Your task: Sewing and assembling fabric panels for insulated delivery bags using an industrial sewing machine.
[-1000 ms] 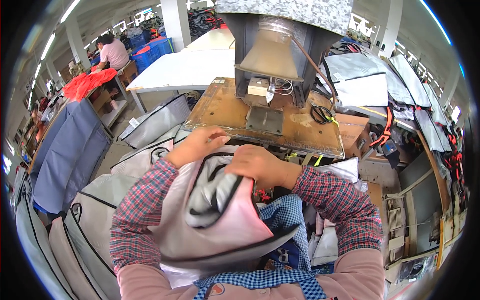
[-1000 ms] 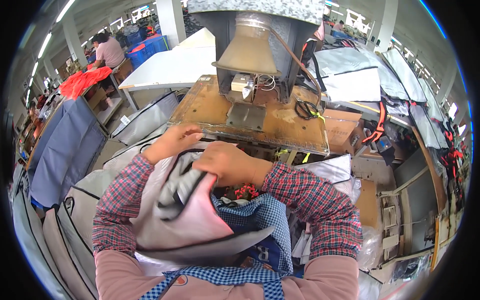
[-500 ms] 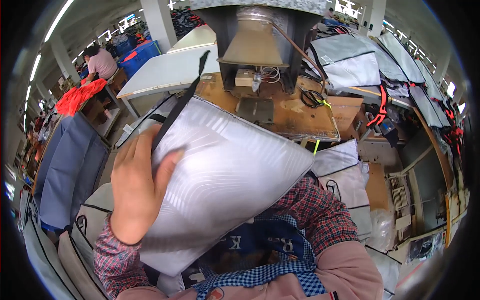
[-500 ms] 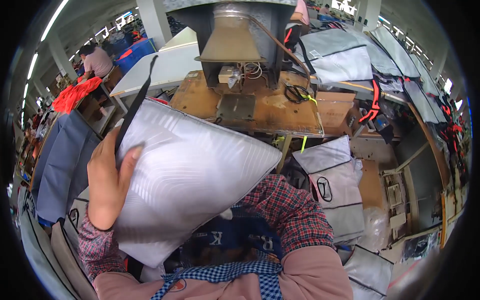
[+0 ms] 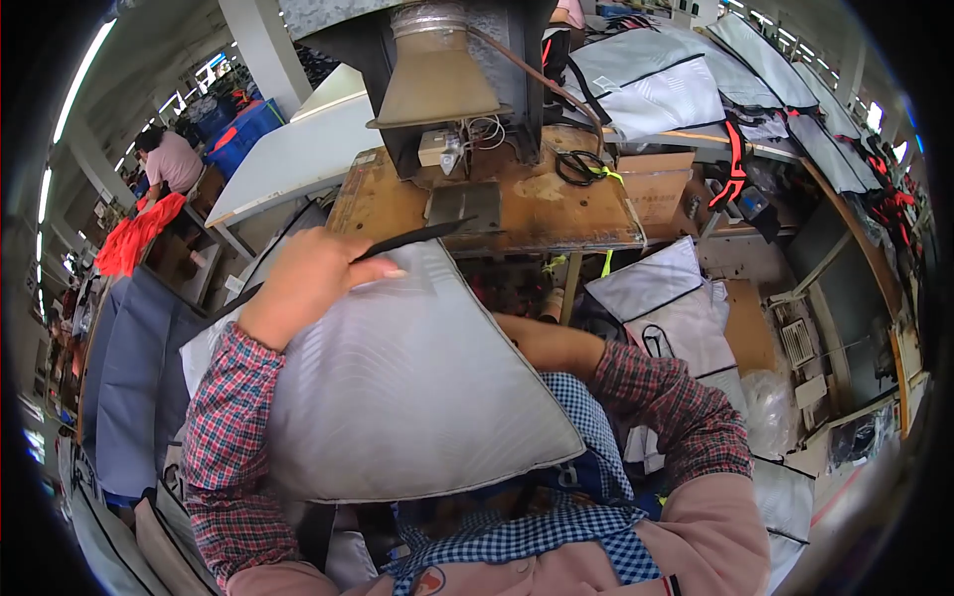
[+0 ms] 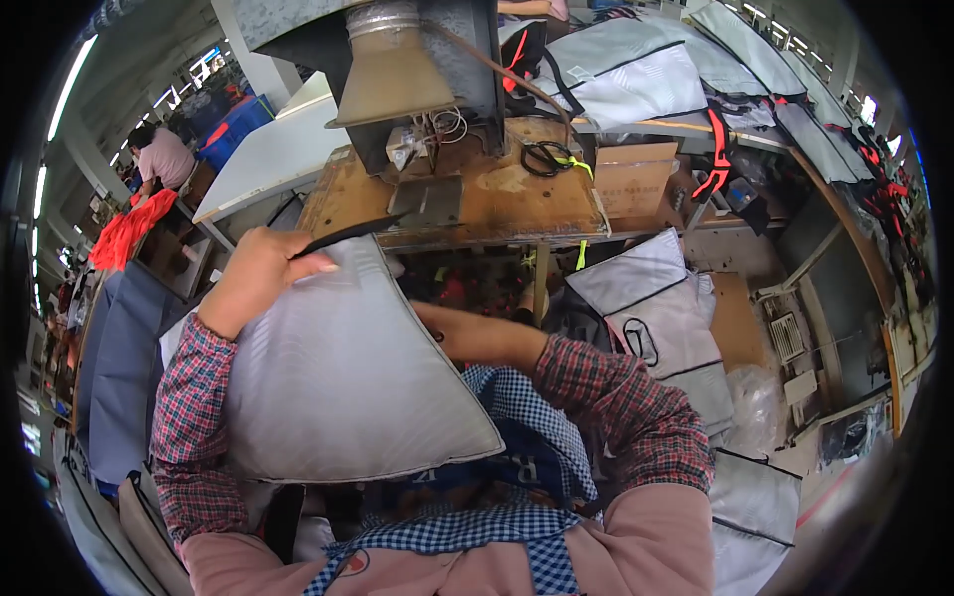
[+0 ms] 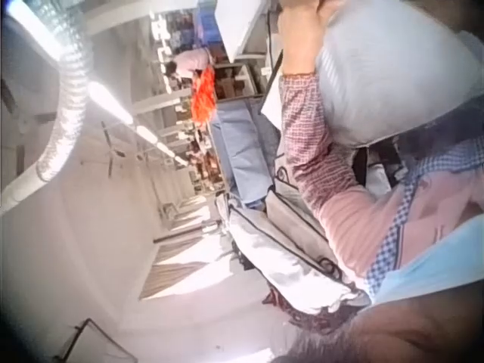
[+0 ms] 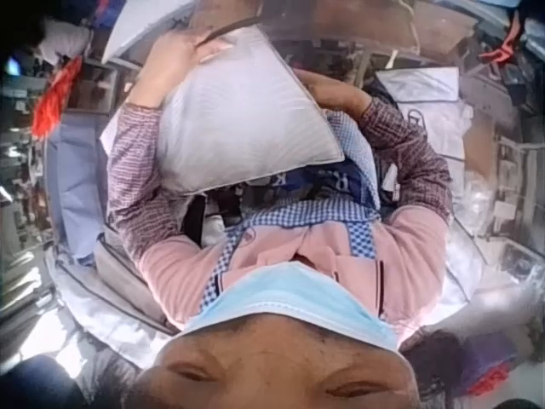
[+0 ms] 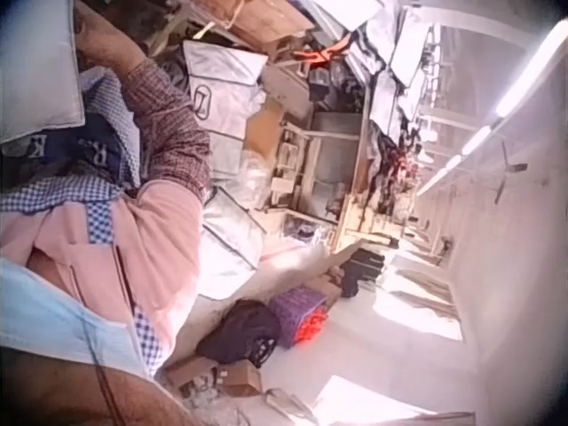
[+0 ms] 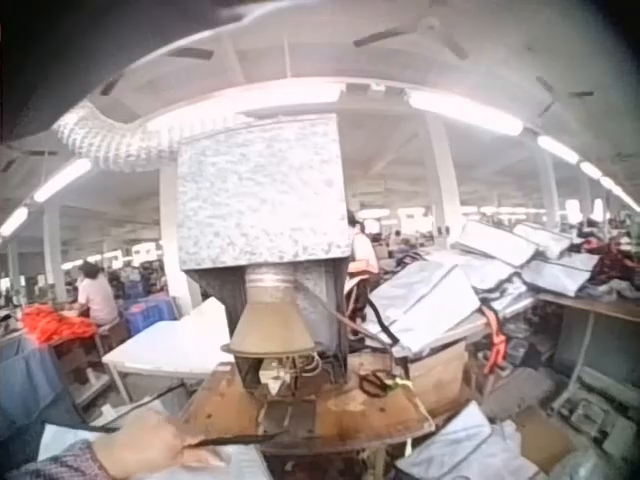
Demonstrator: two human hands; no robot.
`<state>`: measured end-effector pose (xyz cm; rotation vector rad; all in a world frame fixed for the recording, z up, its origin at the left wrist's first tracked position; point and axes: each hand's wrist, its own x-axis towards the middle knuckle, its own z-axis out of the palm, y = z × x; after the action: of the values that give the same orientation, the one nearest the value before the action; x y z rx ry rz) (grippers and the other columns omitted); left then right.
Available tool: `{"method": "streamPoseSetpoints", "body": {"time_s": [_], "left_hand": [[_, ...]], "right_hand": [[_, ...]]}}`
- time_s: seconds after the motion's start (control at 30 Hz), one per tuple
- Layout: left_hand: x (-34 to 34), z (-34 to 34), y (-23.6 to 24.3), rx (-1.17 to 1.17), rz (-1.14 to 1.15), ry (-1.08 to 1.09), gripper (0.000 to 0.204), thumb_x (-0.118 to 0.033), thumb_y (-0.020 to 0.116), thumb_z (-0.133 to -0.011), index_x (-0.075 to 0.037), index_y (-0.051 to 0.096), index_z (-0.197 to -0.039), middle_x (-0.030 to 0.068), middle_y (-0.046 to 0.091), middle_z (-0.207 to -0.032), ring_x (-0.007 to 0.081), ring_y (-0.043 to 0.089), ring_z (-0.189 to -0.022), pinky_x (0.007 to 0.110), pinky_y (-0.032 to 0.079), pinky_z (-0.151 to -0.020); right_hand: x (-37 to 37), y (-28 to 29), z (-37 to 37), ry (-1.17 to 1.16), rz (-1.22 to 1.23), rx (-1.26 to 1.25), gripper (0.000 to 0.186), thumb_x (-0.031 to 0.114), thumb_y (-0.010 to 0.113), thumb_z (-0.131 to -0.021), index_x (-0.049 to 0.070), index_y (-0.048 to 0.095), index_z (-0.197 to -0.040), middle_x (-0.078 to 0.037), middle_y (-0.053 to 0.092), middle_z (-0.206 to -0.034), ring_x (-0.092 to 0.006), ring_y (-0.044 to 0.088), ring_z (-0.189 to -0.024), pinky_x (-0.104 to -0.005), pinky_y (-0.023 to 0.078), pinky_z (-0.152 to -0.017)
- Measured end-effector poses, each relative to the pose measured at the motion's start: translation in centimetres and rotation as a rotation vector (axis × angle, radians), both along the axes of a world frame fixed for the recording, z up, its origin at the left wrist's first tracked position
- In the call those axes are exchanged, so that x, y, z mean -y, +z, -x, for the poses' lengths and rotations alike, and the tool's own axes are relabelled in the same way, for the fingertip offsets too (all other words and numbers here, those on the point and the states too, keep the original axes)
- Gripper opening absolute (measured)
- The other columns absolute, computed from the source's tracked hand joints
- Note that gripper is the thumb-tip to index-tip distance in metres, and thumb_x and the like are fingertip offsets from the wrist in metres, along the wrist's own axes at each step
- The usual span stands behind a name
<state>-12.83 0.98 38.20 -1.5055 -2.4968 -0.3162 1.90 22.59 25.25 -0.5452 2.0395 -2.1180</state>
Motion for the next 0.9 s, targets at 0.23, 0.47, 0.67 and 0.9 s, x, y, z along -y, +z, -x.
{"method": "streamPoseSetpoints", "body": {"time_s": [0.23, 0.47, 0.67, 0.9], "left_hand": [[-3.7, 1.1, -1.6, -0.099, 0.164, -0.098, 0.056, -0.056, 0.06, -0.083, -0.001, 0.068, -0.081, 0.0202, 0.06, -0.064, 0.0397, 0.061, -0.068, 0.046, 0.048, -0.064], [-5.0, 4.2, -2.2, -0.047, 0.159, -0.083, 0.057, -0.055, 0.06, -0.085, 0.001, 0.069, -0.081, 0.0214, 0.061, -0.066, 0.0404, 0.06, -0.07, 0.046, 0.049, -0.067], [-6.0, 7.7, -2.5, 0.106, 0.153, -0.05, 0.057, -0.055, 0.062, -0.084, 0.002, 0.07, -0.085, 0.0236, 0.062, -0.072, 0.0397, 0.06, -0.071, 0.044, 0.048, -0.071], [-7.2, 10.8, -2.5, 0.375, 0.242, 0.081, 0.058, -0.056, 0.062, -0.085, 0.001, 0.07, -0.098, 0.0219, 0.067, -0.084, 0.0324, 0.064, -0.079, 0.039, 0.048, -0.078]], "right_hand": [[-6.5, 1.4, 6.1, -0.285, 0.272, 0.158, 0.065, 0.04, 0.061, -0.092, 0.001, 0.037, -0.139, -0.012, 0.049, -0.132, -0.0222, 0.053, -0.119, -0.0354, 0.043, -0.098], [-7.2, 0.9, 11.9, -0.385, -0.1, 0.007, 0.038, 0.035, 0.059, -0.095, -0.002, 0.058, -0.103, -0.007, 0.061, -0.093, -0.0154, 0.061, -0.087, -0.0279, 0.053, -0.071], [-6.9, -0.3, 15.2, -0.282, 0.314, 0.322, 0.024, 0.027, 0.055, -0.097, 0.006, 0.054, -0.085, 0.003, 0.048, -0.07, -0.0098, 0.048, -0.066, -0.0249, 0.047, -0.062], [-7.0, -0.8, 18.5, -0.152, 0.731, 0.541, 0.021, 0.018, 0.049, -0.098, 0.011, 0.048, -0.079, 0.005, 0.043, -0.068, -0.0086, 0.039, -0.06, -0.0226, 0.037, -0.057]]}}
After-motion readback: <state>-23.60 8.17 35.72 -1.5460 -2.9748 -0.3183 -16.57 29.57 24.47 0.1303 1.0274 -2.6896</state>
